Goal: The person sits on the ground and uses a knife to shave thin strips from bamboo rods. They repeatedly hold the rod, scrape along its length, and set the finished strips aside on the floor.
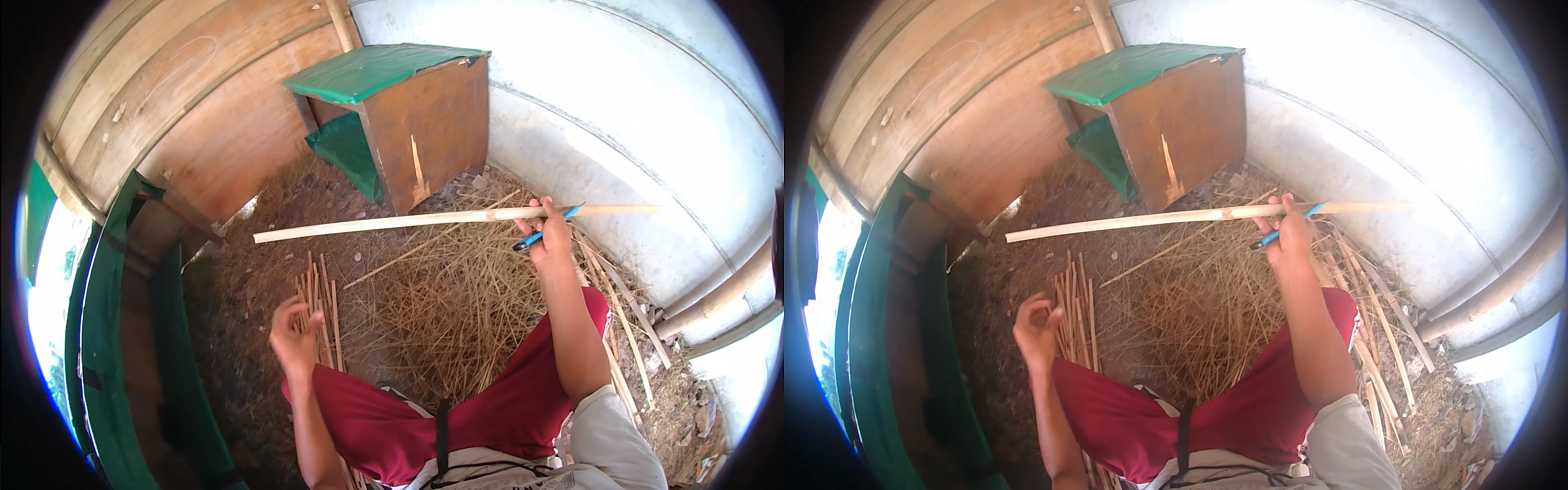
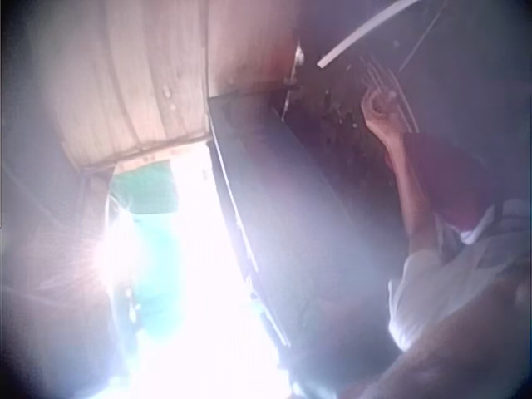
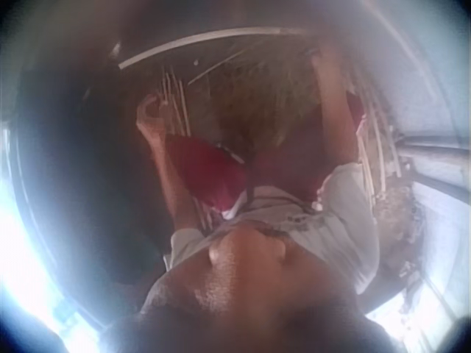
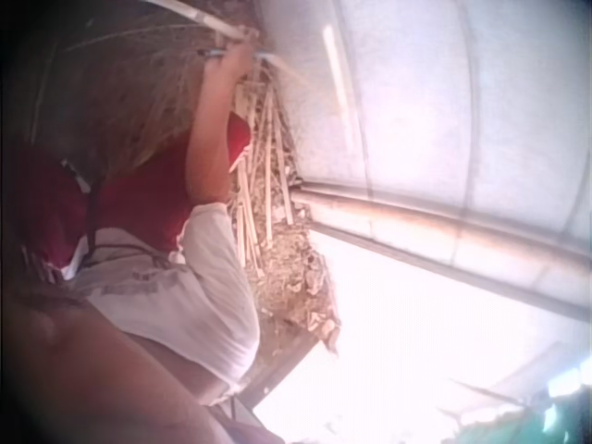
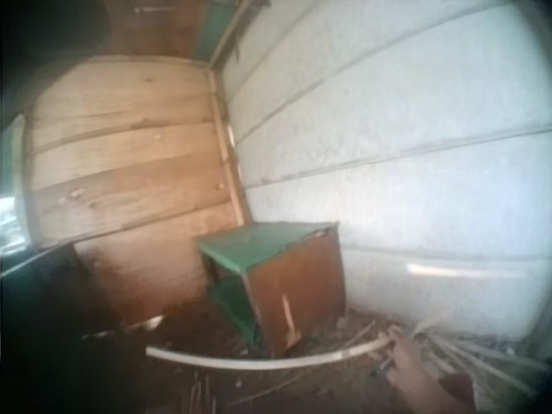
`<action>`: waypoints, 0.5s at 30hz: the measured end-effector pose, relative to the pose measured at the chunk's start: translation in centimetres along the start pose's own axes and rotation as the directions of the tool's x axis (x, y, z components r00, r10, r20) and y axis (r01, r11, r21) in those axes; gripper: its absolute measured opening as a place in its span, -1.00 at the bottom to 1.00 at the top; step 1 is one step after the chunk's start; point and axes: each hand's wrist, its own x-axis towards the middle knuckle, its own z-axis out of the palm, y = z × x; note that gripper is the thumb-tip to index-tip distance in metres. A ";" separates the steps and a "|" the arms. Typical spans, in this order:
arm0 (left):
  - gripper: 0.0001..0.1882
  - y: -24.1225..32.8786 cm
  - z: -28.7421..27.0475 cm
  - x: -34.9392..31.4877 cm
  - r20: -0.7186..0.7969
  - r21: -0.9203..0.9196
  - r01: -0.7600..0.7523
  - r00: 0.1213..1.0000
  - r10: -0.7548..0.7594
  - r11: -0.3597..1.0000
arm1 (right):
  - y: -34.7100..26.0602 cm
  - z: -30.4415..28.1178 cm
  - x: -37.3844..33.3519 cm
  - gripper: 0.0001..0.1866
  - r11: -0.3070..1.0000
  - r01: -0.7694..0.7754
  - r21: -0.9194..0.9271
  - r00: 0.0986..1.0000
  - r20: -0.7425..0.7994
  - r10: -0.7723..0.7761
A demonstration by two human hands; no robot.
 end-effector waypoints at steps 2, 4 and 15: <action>-0.49 -1.6 -3.0 -2.3 -0.112 0.318 -0.028 0.991 0.067 0.948 | -0.3 0.2 -0.1 -0.86 1.000 0.007 0.021 1.000 0.015 -0.007; -0.50 -4.2 -6.2 -5.7 0.032 0.285 0.333 0.934 -0.357 0.899 | -0.6 0.4 -0.7 -0.86 0.999 0.005 0.038 1.000 0.025 -0.006; -0.37 -15.1 -7.7 -28.1 0.086 -0.332 0.693 0.698 -0.711 0.640 | 0.4 -0.3 -2.3 -0.77 0.995 0.008 0.104 0.976 0.215 -0.030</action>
